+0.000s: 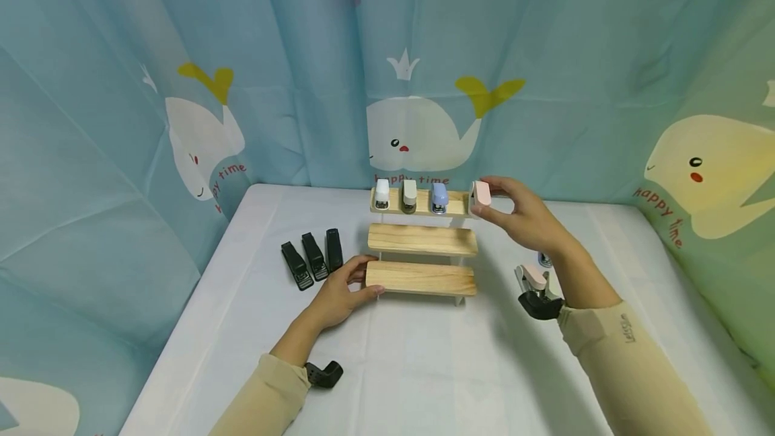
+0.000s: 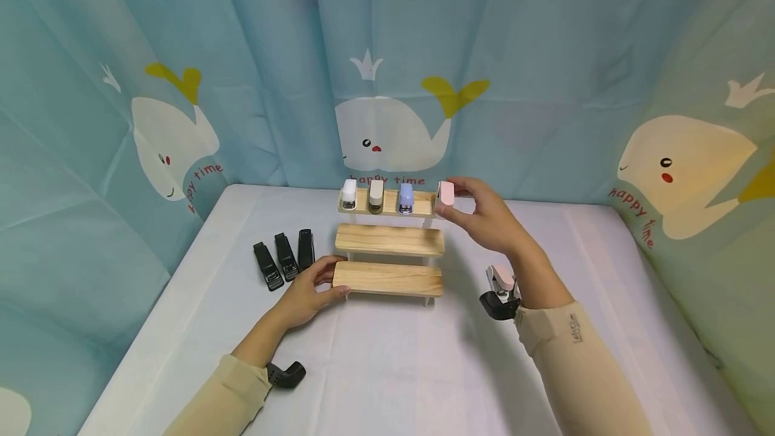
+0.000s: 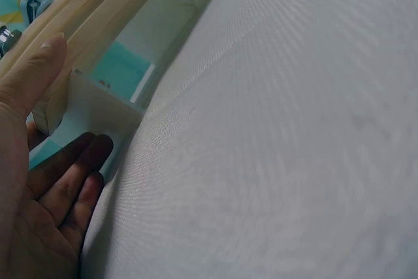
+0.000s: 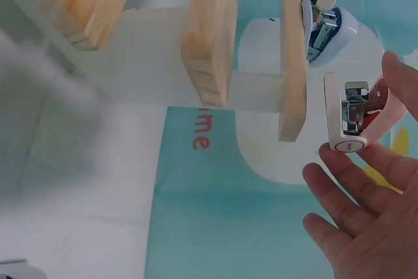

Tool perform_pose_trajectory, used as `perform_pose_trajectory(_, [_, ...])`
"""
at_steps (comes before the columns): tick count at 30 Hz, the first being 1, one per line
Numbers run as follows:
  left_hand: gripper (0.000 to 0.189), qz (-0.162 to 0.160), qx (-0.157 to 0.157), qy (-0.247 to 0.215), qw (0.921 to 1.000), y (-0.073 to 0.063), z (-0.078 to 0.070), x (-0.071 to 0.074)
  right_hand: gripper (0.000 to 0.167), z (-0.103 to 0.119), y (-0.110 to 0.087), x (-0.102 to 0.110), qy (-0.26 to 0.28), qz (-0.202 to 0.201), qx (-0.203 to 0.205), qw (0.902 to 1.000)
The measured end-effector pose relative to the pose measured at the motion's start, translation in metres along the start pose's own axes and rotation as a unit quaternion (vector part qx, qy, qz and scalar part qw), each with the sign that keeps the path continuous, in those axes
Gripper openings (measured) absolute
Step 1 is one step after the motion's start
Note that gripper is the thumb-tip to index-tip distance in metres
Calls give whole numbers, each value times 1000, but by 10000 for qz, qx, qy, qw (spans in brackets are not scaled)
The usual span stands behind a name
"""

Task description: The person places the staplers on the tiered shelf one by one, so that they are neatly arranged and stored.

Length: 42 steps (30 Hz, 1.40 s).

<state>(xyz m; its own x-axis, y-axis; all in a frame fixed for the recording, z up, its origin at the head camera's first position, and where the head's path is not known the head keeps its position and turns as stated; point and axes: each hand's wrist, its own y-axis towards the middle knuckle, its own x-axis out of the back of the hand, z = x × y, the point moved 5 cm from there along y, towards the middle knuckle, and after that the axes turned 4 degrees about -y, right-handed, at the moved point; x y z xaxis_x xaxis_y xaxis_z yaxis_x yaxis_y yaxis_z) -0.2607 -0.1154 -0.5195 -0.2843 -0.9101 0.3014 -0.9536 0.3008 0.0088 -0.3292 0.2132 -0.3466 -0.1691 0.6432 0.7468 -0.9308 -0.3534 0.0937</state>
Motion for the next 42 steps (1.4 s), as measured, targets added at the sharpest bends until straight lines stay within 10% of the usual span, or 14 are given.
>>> perform_pose_trajectory(42, [63, -16, -41, 64, 10000, -1, 1, 0, 71, -5, 21, -24, 77, 396, 95, 9991])
